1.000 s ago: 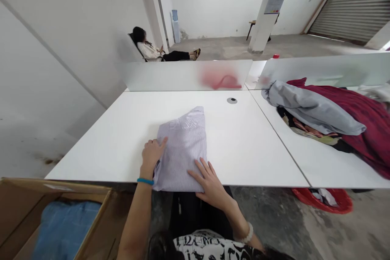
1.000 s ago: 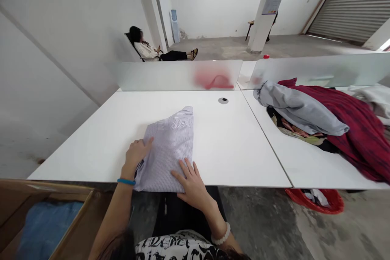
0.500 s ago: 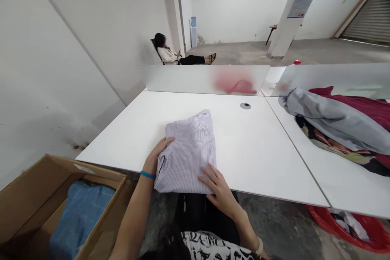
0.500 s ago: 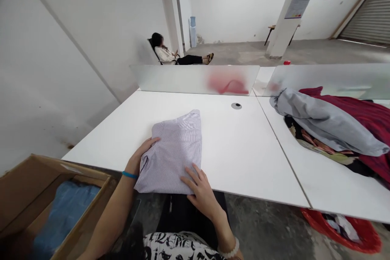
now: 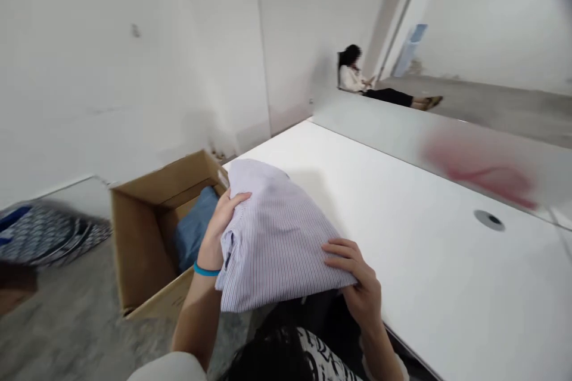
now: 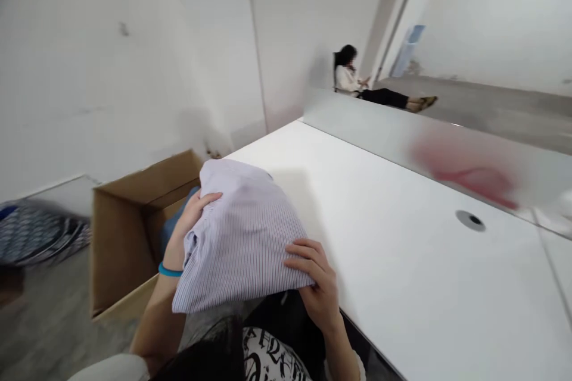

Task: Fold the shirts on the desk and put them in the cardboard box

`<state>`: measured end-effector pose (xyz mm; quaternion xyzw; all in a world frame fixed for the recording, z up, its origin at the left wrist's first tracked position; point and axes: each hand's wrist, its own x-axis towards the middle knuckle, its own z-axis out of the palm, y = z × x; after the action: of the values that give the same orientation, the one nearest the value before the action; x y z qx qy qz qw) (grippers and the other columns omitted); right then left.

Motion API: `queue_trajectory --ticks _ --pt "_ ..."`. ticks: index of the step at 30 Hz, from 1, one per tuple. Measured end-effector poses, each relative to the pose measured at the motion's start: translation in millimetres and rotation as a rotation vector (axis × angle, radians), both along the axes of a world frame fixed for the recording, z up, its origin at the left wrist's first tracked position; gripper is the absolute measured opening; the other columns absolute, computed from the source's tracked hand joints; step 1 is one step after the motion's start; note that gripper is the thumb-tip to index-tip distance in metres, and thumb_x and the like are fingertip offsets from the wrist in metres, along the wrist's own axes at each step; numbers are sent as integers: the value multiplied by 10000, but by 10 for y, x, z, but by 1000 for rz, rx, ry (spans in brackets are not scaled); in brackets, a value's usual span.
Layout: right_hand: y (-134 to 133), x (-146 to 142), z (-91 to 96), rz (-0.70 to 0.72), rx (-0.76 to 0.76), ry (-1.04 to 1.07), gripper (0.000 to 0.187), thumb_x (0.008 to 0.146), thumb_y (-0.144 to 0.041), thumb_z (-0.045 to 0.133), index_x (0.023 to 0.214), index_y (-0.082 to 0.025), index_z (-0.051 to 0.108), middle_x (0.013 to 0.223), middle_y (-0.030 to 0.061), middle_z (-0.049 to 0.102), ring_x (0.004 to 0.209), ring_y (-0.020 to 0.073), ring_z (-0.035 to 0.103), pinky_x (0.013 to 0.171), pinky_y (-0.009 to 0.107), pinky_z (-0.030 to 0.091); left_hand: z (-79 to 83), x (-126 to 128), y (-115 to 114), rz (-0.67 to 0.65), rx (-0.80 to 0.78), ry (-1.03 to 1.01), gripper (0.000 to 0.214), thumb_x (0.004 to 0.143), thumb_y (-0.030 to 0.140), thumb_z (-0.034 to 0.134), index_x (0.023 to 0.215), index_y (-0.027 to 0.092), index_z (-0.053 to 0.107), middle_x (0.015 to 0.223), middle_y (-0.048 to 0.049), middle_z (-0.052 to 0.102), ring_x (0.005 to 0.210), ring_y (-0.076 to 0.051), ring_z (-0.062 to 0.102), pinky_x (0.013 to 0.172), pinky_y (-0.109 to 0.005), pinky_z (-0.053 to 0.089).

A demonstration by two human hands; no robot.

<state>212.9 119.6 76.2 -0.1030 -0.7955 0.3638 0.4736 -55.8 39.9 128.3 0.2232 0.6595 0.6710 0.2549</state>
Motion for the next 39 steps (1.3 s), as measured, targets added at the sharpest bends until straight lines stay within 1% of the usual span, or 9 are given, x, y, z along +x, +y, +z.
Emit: queue_trajectory --ticks 3,7,13,17,21,25,28,33,39 --pt "39 -509 186 204 -3 17 458 725 22 415 982 -270 656 1062 34 677 1094 240 551 903 474 474 92 -361 -433 162 32 -45 413 595 324 706 973 179 628 983 -33 672 1003 -296 601 860 -378 502" --pt "13 -1329 303 421 39 -3 487 624 13 394 929 -245 672 1018 31 688 1061 223 560 912 452 480 86 -838 -921 290 39 -22 359 593 292 715 923 174 636 931 -32 676 967 -291 616 830 -366 517" --pt "-45 -2216 306 558 221 69 435 633 12 384 877 -229 651 998 32 680 1087 214 540 933 456 470 58 -1610 -1239 422 84 91 405 600 287 684 982 162 632 971 -44 682 1012 -280 616 899 -368 500" --pt "-81 -2561 6 565 334 67 414 649 27 392 866 -220 644 1035 44 668 1153 211 498 975 455 445 -219 -1963 -1317 457 34 139 465 697 300 609 1135 147 578 1092 -77 665 1068 -257 598 944 -357 473" --pt "-71 -2733 -538 534 347 -291 389 714 15 416 946 -169 669 1199 103 607 1230 216 455 1057 458 377 -738 -2067 -1389 422 -220 112 420 811 298 608 1190 131 540 1137 -116 629 1020 -235 609 904 -416 489" --pt "25 -2544 -915 603 454 -621 336 799 -25 452 1005 -149 687 1180 122 630 1221 226 493 1060 455 379 -1195 -2048 -1517 379 -531 108 368 874 335 579 1195 161 531 1194 -94 572 1019 -221 591 859 -443 503" --pt "100 -2214 -927 561 368 -608 368 826 -40 445 1083 -187 664 1200 90 629 1240 218 484 1051 475 393 -1373 -2052 -1576 294 -692 135 325 883 335 568 1165 175 554 1179 -85 578 1000 -208 593 845 -417 512" --pt "177 -1546 -770 464 106 -495 328 909 -130 389 1096 -213 645 1218 78 618 1240 197 491 1033 445 431 -1428 -1903 -1568 189 -823 238 285 871 330 588 1102 162 583 1116 -73 612 979 -198 606 852 -415 504" --pt "280 -520 -806 176 -261 -503 283 936 -307 414 1051 -255 668 1146 62 658 1087 210 609 937 369 510 -1380 -1125 -1292 228 -767 474 253 858 247 491 1074 199 614 1068 -138 671 1044 -296 610 939 -459 425"
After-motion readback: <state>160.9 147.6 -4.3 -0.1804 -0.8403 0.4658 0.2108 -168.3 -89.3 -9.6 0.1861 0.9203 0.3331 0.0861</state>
